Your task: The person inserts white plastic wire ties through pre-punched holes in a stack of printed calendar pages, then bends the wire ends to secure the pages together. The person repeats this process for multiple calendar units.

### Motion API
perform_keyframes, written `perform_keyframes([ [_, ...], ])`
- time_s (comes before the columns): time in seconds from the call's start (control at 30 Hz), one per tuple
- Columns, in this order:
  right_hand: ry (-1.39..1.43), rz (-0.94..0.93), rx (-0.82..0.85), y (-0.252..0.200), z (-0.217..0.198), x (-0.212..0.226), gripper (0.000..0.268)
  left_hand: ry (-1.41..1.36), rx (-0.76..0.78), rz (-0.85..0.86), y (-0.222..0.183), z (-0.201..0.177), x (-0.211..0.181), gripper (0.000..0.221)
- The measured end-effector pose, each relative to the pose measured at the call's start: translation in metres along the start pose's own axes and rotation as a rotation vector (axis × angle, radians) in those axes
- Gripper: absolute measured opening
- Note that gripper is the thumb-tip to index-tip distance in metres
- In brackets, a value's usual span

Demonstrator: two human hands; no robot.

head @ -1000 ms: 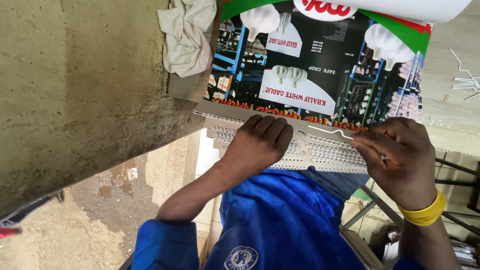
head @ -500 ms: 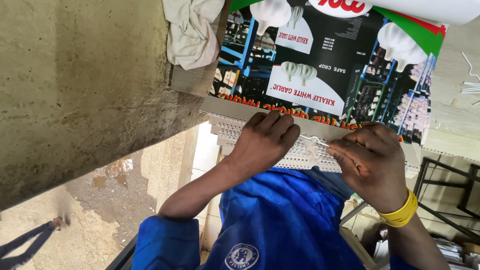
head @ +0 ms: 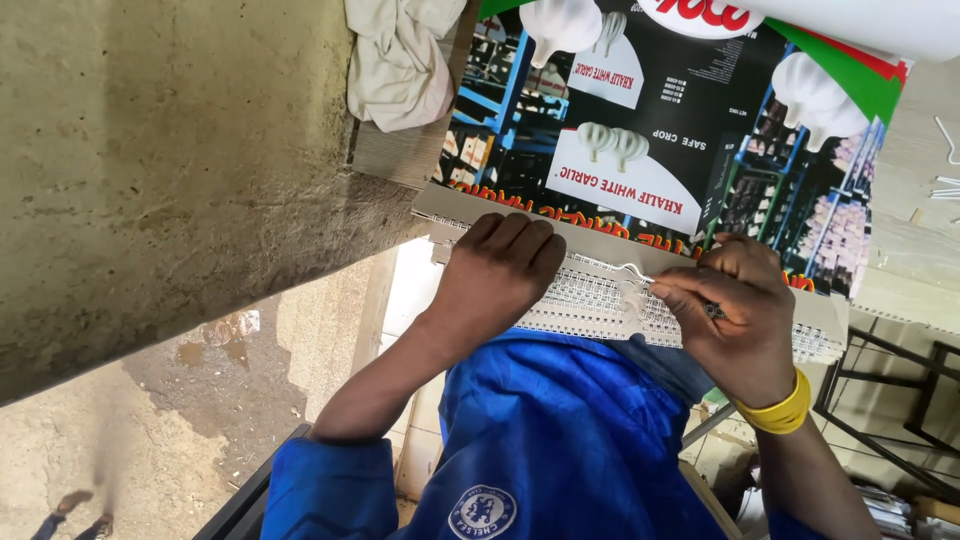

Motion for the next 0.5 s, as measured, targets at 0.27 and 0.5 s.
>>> perform_keyframes([
  [0.27,0.034,-0.022,0.003,0.001,0.008,0.003,0.008,-0.051,-0.024,0.006,0.004,0.000,0.001,0.018],
  [0.5,-0.028,-0.109,-0.131,0.010,0.011,0.014,0.006,-0.049,-0.207,0.033,0.001,0.003,0.000,0.011],
])
Point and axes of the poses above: each hand's wrist, its own y-axis towards the middle knuckle, its own z-axis out of the palm, x = y × z, the point moved 8 cm from there along y, towards the middle knuckle, and after that the axes turned 1 degree about -x, right-handed, at the moved point
